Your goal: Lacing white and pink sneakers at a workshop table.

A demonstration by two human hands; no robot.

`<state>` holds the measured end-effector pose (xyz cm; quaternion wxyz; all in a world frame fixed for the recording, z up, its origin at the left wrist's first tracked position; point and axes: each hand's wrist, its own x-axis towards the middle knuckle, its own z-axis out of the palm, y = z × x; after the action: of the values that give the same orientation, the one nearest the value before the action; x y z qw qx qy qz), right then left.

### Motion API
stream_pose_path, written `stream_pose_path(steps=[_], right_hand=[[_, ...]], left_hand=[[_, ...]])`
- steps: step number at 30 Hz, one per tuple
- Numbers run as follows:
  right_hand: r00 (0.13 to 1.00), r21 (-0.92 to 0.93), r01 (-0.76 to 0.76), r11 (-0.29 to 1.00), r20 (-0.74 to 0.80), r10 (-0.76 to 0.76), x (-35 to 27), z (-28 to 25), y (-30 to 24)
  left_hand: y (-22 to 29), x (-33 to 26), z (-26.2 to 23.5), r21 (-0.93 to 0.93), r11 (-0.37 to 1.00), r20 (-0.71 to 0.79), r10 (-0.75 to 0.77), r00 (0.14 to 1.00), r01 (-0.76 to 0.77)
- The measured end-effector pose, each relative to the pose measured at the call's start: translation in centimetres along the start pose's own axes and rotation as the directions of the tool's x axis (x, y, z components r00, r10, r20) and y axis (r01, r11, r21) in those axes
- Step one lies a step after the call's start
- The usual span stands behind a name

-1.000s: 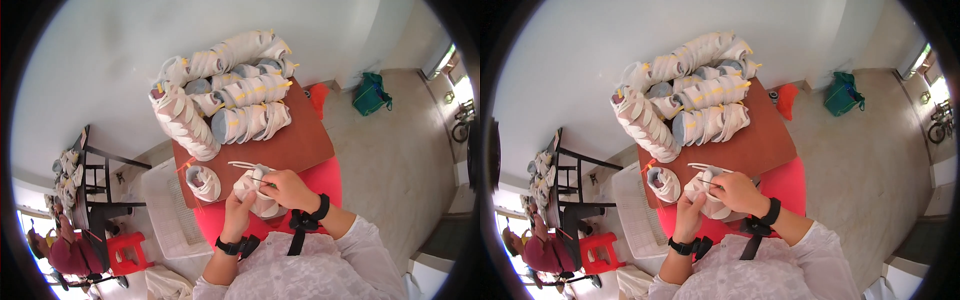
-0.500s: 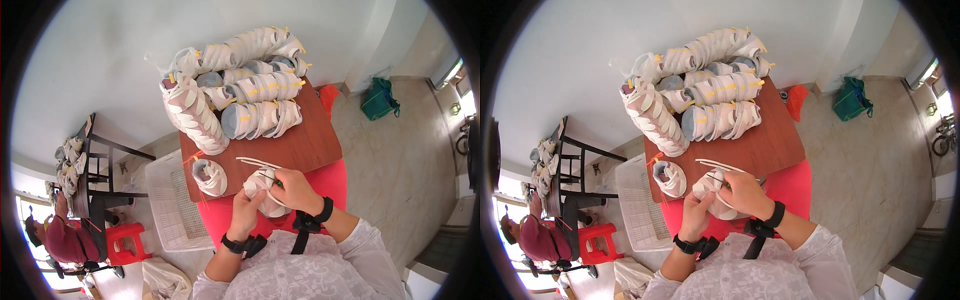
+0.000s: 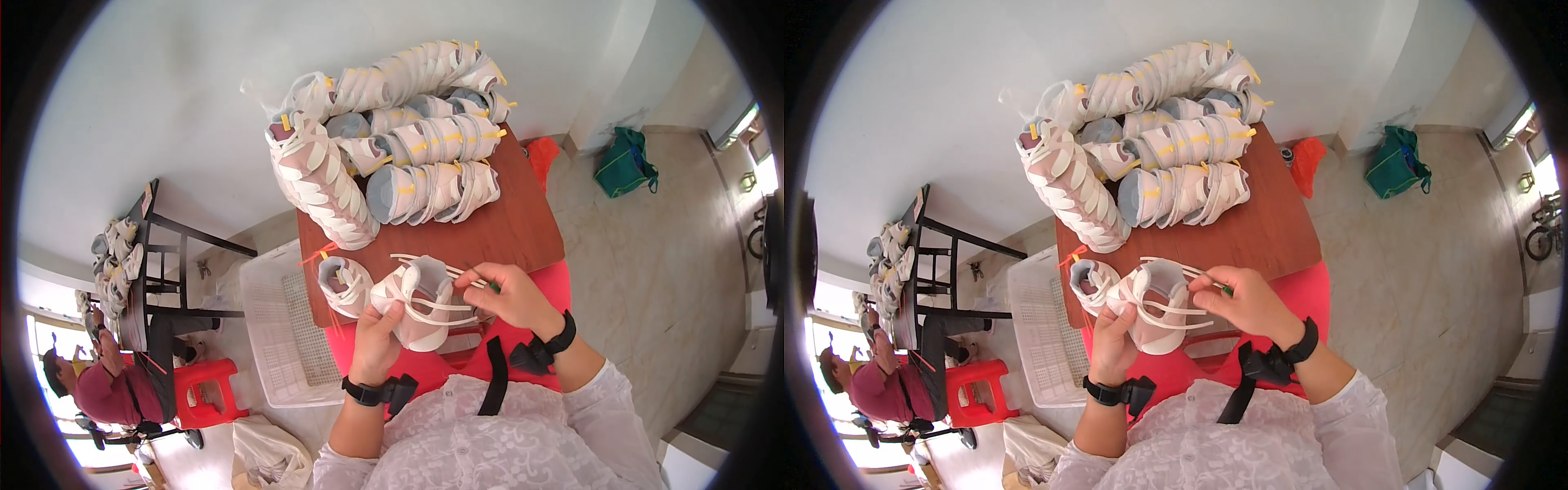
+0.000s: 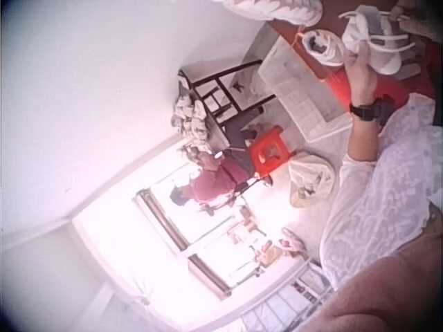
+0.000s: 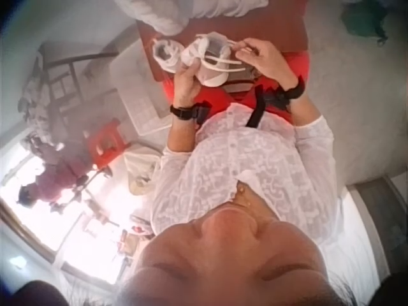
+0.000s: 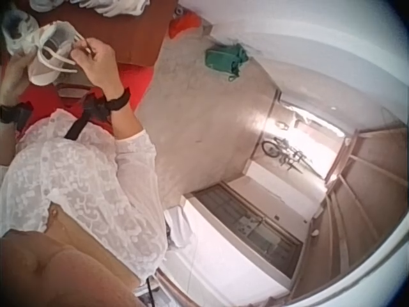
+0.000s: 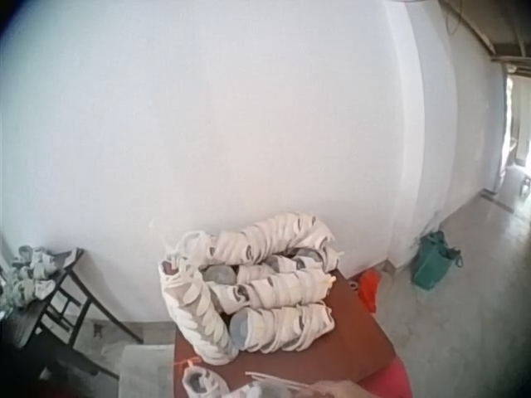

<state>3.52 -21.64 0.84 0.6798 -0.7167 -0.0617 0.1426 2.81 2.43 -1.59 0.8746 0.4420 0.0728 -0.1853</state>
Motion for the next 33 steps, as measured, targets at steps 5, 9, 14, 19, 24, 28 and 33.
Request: stream_pose_path(steps=[5,9,14,19,24,28,33], right_hand=[[0.985,-0.146,0.165,0.976,0.083,-0.154,-0.7,0.7,0.1],[0.977,-0.184,0.203,0.962,0.106,-0.186,-0.7,1.5,0.6],[0.934,-0.345,0.276,0.897,-0.125,-0.335,-0.6,3.5,0.0],[0.941,-0.378,0.262,0.888,-0.103,-0.322,0.4,4.5,-0.6],[0.961,-0.377,0.232,0.897,-0.055,-0.272,0.7,4.5,-0.2],[0.948,-0.372,0.258,0.892,-0.084,-0.309,0.7,5.0,-0.1],[0.955,-0.366,0.22,0.904,-0.106,-0.275,0.6,5.2,-0.1]], left_hand=[[0.2,0.1,-0.5,-0.022,1.0,0.011,0.004,1.0,-0.004],[0.0,0.1,-0.7,-0.015,1.0,0.015,0.01,1.0,-0.01],[-0.7,-0.3,0.5,0.072,0.997,-0.018,0.026,1.0,-0.024],[-1.8,-0.8,1.0,0.032,0.999,0.051,-0.013,0.999,0.011],[-2.2,-0.7,0.9,-0.021,0.999,0.036,-0.029,0.999,0.03],[-2.4,-0.8,0.7,-0.027,0.997,0.031,-0.071,0.997,0.072],[-2.6,-0.8,0.7,0.009,0.997,0.02,-0.073,0.997,0.073]])
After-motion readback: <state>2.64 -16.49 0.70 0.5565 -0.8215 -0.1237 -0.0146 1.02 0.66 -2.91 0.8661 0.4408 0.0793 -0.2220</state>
